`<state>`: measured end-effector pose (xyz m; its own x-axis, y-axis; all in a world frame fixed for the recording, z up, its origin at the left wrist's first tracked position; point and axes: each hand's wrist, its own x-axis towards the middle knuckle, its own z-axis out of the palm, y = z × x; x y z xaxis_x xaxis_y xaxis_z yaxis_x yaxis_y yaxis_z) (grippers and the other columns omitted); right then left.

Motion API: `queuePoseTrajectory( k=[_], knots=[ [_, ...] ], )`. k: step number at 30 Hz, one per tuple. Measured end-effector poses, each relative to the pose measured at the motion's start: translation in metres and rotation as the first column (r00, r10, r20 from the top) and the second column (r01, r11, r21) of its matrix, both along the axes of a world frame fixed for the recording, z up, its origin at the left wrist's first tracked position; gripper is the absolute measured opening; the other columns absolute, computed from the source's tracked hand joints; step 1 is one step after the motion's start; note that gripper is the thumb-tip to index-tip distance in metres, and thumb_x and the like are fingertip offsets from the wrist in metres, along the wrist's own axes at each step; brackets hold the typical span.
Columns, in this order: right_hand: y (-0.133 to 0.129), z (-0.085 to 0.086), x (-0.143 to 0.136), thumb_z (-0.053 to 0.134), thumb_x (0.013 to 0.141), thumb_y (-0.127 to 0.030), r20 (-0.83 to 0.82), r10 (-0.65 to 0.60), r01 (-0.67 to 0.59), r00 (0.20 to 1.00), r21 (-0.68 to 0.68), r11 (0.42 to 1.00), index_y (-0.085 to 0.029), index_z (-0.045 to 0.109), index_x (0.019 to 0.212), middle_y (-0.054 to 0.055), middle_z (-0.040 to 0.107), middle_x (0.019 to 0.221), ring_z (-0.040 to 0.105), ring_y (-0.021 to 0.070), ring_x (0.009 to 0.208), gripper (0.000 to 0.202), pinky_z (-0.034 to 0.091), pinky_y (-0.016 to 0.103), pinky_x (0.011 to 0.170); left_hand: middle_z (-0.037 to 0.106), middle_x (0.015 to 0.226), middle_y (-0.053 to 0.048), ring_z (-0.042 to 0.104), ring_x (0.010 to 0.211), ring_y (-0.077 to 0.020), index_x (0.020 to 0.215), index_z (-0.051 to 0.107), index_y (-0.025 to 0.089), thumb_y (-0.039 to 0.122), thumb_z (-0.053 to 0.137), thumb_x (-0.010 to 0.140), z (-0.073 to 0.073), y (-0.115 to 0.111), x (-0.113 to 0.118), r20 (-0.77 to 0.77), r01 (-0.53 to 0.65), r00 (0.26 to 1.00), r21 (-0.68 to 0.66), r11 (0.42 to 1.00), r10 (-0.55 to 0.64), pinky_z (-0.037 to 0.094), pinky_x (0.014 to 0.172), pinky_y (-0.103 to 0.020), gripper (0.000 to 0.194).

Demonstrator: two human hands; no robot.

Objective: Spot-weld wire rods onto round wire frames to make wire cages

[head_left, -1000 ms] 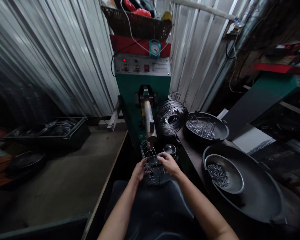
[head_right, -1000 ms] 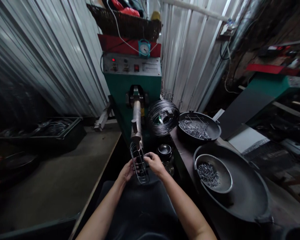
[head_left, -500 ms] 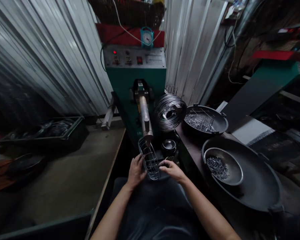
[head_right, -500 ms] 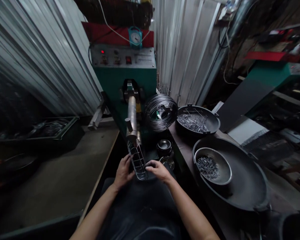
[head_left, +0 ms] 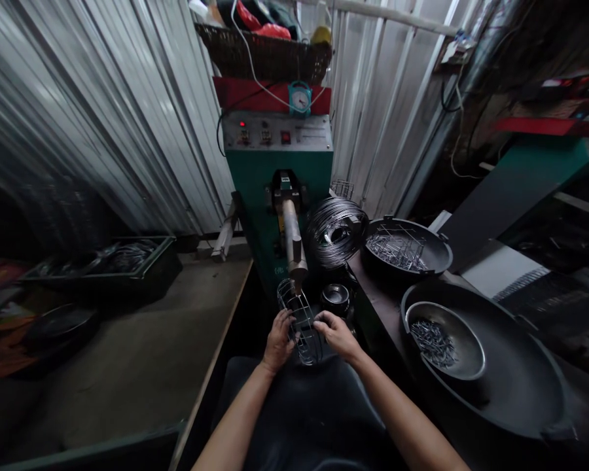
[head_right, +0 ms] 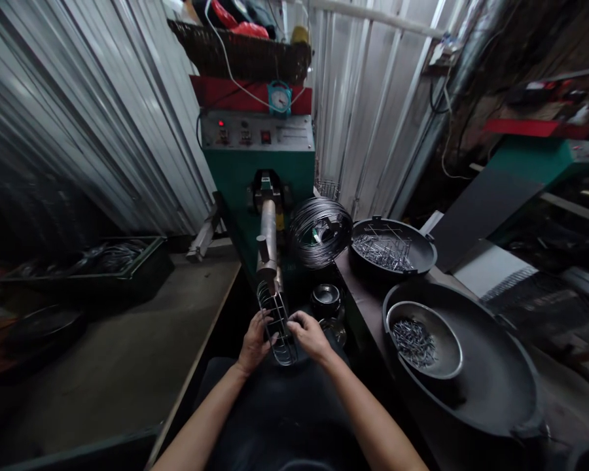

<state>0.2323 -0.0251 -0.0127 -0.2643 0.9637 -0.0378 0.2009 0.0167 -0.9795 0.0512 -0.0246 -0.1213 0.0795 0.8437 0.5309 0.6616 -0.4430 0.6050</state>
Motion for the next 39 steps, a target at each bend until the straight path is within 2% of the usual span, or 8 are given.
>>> queuePoseTrajectory(
  k=[7,15,19,24,31,35,39],
  knots=[
    [0.005,-0.007,-0.002,0.057,0.069,-0.032,-0.028,-0.015,0.014,0.999,-0.042,0.999,-0.019,0.055,0.069,-0.003,0.049,0.063,0.045,0.0122,0.063,0.013,0.036,0.024,0.06,0.052,0.122,-0.012,0.038,0.125,-0.0265,0.101,0.052,0.02,0.015,0.055,0.073,0.0,0.007,0.001,0.076,0.001,0.997,-0.015,1.0,0.0,0.033,0.103,-0.048,0.029],
    [-0.005,-0.017,0.006,0.061,0.066,-0.035,-0.054,-0.007,0.004,0.998,-0.066,0.998,-0.018,0.057,0.068,-0.003,0.049,0.061,0.044,0.0114,0.061,0.018,0.035,0.024,0.059,0.052,0.121,-0.012,0.039,0.124,-0.0261,0.102,0.053,0.02,0.017,0.056,0.072,-0.001,0.008,-0.001,0.104,0.02,0.994,-0.03,0.999,-0.017,0.033,0.103,-0.047,0.03],
    [0.0,-0.011,0.001,0.059,0.067,-0.035,-0.08,-0.037,0.031,0.996,-0.078,0.996,-0.018,0.056,0.068,-0.004,0.049,0.062,0.045,0.0115,0.061,0.017,0.036,0.024,0.058,0.053,0.118,-0.012,0.041,0.122,-0.0265,0.104,0.052,0.02,0.021,0.06,0.07,0.002,0.008,0.0,0.14,0.026,0.99,-0.025,0.999,-0.022,0.032,0.104,-0.045,0.035],
    [0.02,0.001,-0.011,0.058,0.066,-0.033,-0.113,-0.034,0.03,0.993,-0.044,0.999,-0.017,0.056,0.068,-0.003,0.05,0.063,0.045,0.0113,0.061,0.016,0.036,0.024,0.06,0.054,0.115,-0.011,0.045,0.117,-0.0271,0.111,0.05,0.021,0.023,0.065,0.066,0.009,0.01,0.0,0.249,0.013,0.969,-0.083,0.996,0.008,0.033,0.102,-0.044,0.048],
    [0.04,0.011,-0.022,0.058,0.066,-0.028,-0.075,-0.041,0.039,0.996,-0.034,0.999,-0.016,0.057,0.066,-0.004,0.051,0.061,0.044,0.0105,0.06,0.012,0.035,0.024,0.06,0.057,0.109,-0.01,0.051,0.108,-0.0273,0.107,0.052,0.021,0.022,0.069,0.059,0.02,0.011,0.001,0.312,0.008,0.949,-0.179,0.984,0.049,0.037,0.097,-0.043,0.051],
    [0.032,0.008,-0.012,0.061,0.065,-0.033,-0.12,-0.022,0.01,0.993,-0.099,0.995,-0.015,0.059,0.072,-0.003,0.054,0.064,0.046,0.0105,0.061,0.019,0.036,0.024,0.062,0.057,0.11,-0.009,0.051,0.107,-0.0268,0.107,0.053,0.021,0.021,0.069,0.059,0.022,0.011,0.0,0.318,-0.01,0.946,-0.181,0.984,0.068,0.037,0.096,-0.043,0.051],
    [0.013,0.002,0.005,0.069,0.059,-0.039,-0.114,0.064,-0.089,0.991,-0.233,0.968,-0.015,0.06,0.074,-0.003,0.054,0.063,0.045,0.0097,0.058,0.029,0.036,0.024,0.059,0.058,0.107,-0.009,0.053,0.104,-0.0262,0.107,0.053,0.019,0.024,0.069,0.061,0.019,0.01,0.0,0.289,-0.01,0.956,-0.127,0.992,0.046,0.04,0.093,-0.044,0.049]
  ],
)
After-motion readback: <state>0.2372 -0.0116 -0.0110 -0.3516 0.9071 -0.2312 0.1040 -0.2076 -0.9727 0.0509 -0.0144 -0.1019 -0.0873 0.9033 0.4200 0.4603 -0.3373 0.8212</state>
